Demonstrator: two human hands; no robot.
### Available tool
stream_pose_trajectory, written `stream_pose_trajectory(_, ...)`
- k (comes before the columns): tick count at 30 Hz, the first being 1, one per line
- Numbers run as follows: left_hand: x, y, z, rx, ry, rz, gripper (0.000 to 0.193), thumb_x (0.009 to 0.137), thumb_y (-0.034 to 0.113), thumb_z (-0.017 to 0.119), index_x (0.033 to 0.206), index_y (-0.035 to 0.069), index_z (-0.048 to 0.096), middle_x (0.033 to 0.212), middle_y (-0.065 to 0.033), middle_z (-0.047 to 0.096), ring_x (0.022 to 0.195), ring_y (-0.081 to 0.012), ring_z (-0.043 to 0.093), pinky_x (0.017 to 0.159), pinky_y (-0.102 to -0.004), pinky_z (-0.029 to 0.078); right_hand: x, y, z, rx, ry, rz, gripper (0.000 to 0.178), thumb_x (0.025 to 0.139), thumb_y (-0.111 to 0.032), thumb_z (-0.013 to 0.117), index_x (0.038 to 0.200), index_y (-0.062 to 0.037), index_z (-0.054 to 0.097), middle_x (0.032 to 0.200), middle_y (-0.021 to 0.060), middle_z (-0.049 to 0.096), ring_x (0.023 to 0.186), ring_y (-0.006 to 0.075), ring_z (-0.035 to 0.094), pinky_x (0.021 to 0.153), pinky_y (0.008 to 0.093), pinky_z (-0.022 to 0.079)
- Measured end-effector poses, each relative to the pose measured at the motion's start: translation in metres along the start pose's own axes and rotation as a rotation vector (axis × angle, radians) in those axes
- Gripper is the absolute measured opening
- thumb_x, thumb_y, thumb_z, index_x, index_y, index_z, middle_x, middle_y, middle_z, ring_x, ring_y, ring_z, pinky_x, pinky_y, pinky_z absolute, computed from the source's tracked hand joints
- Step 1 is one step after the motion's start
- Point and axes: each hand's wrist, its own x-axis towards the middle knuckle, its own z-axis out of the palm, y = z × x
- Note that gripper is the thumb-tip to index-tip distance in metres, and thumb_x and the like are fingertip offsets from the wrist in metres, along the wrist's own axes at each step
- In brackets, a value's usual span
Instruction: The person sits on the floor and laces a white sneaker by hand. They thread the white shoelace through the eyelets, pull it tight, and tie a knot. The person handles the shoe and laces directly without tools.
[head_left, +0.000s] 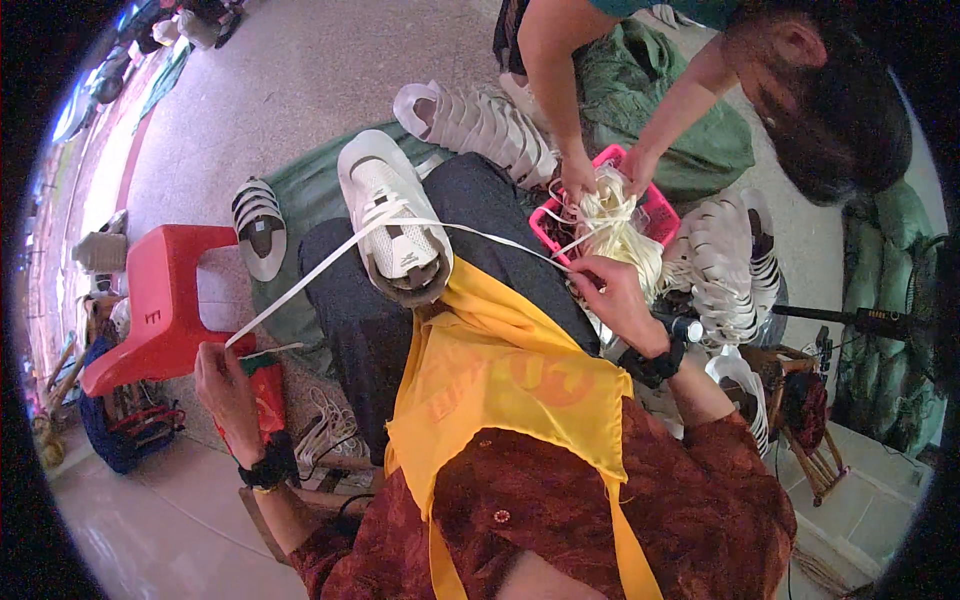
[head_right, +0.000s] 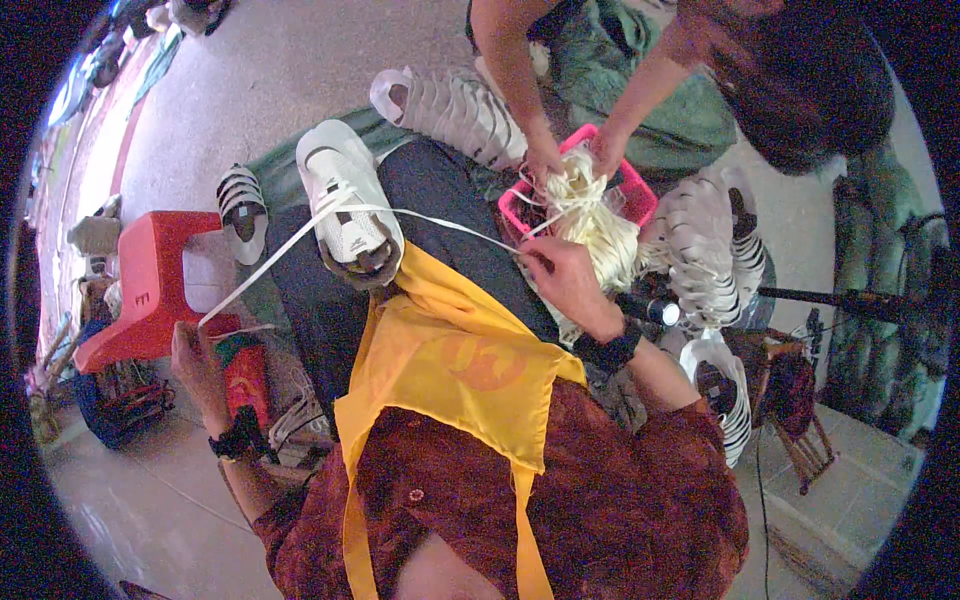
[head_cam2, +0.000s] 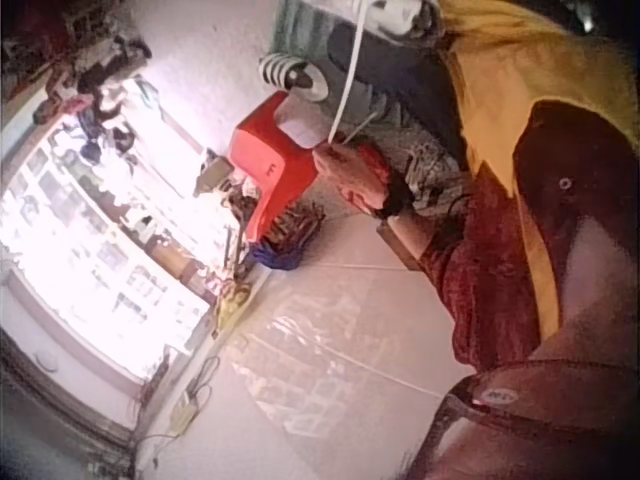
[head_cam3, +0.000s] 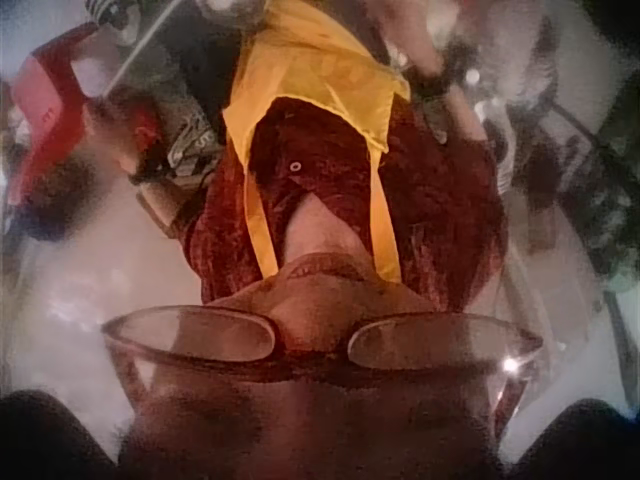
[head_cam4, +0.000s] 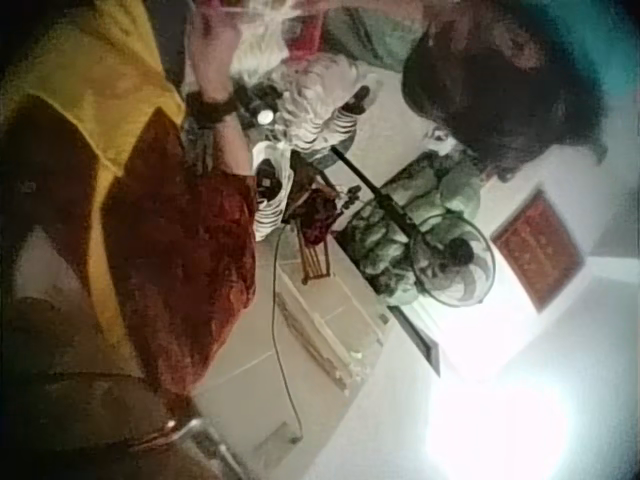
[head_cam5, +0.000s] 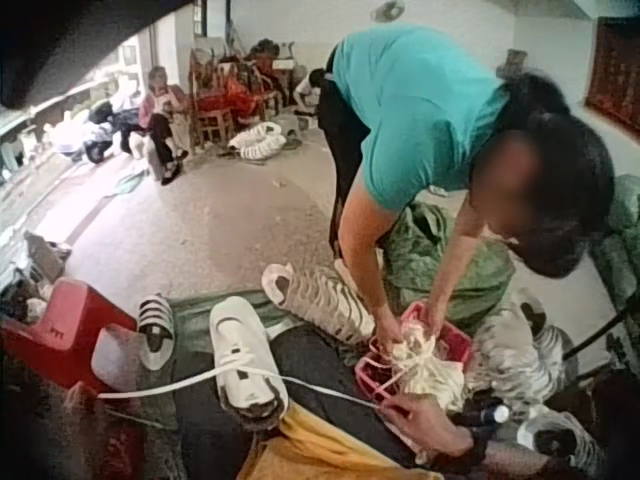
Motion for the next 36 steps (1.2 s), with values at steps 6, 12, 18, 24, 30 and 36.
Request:
stream_pose_trajectory(6,-0.001,-0.008,-0.002,0.031,0.044,0.054,0.009,0.097,0.007,0.058,0.095,-0.002,0.057,0.086,-0.0173,0.06,0.078,-0.0338,0.062,0.069,-0.0434,0.048,0.003,-0.009,-0.016,-0.006,-0.079,0.045,0.014,0.09,-0.004,0.069,0.102,0.0019,0.071,0.09,0.0127,0.073,0.077,0.0185,0.069,0.068,0.0303,0.054)
stream_pose_trajectory(12,-0.004,-0.002,-0.002,-0.049,0.012,-0.023,0.006,0.096,0.005,0.057,0.095,-0.001,0.056,0.087,-0.0175,0.059,0.079,-0.0352,0.062,0.07,-0.0443,0.048,-0.004,0.005,-0.016,0.094,-0.079,0.07,0.013,0.089,-0.007,0.07,0.099,-0.0001,0.071,0.085,0.0139,0.072,0.07,0.0206,0.068,0.066,0.0321,0.053)
stream_pose_trajectory(18,0.004,0.0,-0.009,0.062,0.083,0.061,0.006,0.094,0.005,0.058,0.095,0.0,0.055,0.09,-0.0196,0.06,0.086,-0.0412,0.06,0.074,-0.0485,0.047,0.002,-0.004,-0.033,0.022,-0.01,0.117,0.015,0.091,-0.004,0.069,0.104,0.0012,0.071,0.088,0.012,0.073,0.074,0.0161,0.067,0.068,0.0298,0.053)
stream_pose_trajectory(24,0.001,-0.028,-0.022,0.116,0.083,0.086,0.012,0.096,0.006,0.059,0.102,-0.003,0.059,0.092,-0.0217,0.063,0.084,-0.0417,0.062,0.073,-0.0464,0.05,0.011,0.011,-0.06,-0.217,0.091,0.005,0.016,0.089,-0.001,0.067,0.104,-0.0003,0.072,0.094,0.0157,0.074,0.079,0.0265,0.071,0.071,0.0321,0.055)
stream_pose_trajectory(30,-0.009,-0.068,-0.03,0.158,0.091,-0.014,0.011,0.093,0.005,0.059,0.101,-0.002,0.057,0.094,-0.0212,0.063,0.089,-0.0417,0.062,0.076,-0.0485,0.049,-0.003,0.052,-0.107,-0.25,0.163,0.174,0.016,0.094,-0.005,0.063,0.106,-0.0011,0.073,0.095,0.0139,0.074,0.083,0.0247,0.07,0.076,0.035,0.054)
stream_pose_trajectory(36,-0.016,-0.119,-0.052,0.079,0.118,-0.074,0.011,0.092,0.002,0.057,0.102,-0.001,0.056,0.091,-0.0215,0.062,0.085,-0.0403,0.062,0.077,-0.044,0.049,-0.024,0.101,-0.152,-0.254,0.227,0.178,0.021,0.096,-0.002,0.059,0.114,0.0004,0.071,0.09,0.0096,0.073,0.067,0.0106,0.064,0.061,0.0268,0.053)
